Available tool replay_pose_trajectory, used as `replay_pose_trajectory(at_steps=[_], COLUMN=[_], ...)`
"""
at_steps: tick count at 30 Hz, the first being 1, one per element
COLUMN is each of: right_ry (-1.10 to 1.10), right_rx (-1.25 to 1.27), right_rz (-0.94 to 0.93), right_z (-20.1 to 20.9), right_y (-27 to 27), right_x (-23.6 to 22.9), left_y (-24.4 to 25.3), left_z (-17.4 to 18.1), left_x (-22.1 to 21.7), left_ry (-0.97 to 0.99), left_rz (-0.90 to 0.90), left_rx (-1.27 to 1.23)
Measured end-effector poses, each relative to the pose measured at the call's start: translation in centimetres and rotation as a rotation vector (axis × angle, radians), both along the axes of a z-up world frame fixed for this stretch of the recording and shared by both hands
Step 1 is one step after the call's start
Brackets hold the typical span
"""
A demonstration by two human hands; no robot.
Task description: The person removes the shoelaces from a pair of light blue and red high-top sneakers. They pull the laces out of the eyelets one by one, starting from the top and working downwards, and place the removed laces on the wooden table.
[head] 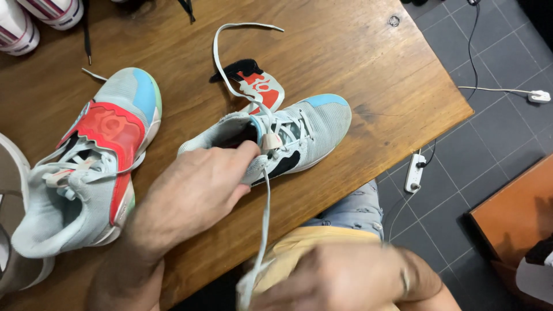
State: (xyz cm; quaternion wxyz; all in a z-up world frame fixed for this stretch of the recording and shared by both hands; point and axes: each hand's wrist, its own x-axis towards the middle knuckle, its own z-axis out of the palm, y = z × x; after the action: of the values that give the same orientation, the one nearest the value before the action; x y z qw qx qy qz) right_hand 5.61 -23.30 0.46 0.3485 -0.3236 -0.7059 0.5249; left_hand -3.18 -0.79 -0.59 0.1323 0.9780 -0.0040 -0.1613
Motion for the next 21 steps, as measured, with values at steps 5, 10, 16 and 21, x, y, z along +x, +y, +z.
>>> replay_pose_trajectory(at_steps=[5, 10, 16, 21], right_ry=[-0.403, -0.649, -0.677, -0.637], right_rx=[0.345, 0.213, -0.063, 0.252], right_rz=[-1.166, -1.298, -1.233, -1.422], right_z=[-4.6, -6.4, -7.5, -6.6], right_y=[-0.5, -0.4, -1.4, -0.9], right_x=[4.3, 6.7, 4.2, 2.8], left_y=[-0.4, 1.3, 2.3, 1.6], left_z=[0.1, -1.9, -3.2, -1.3], left_x=[0.5, 2.4, 4.2, 3.9], left_ry=[-0.144, -0.462, -0.707, -0.756], left_rz=[-0.018, -0.063, -0.039, 0.124], left_rx=[0.018, -0.107, -0.253, -0.441])
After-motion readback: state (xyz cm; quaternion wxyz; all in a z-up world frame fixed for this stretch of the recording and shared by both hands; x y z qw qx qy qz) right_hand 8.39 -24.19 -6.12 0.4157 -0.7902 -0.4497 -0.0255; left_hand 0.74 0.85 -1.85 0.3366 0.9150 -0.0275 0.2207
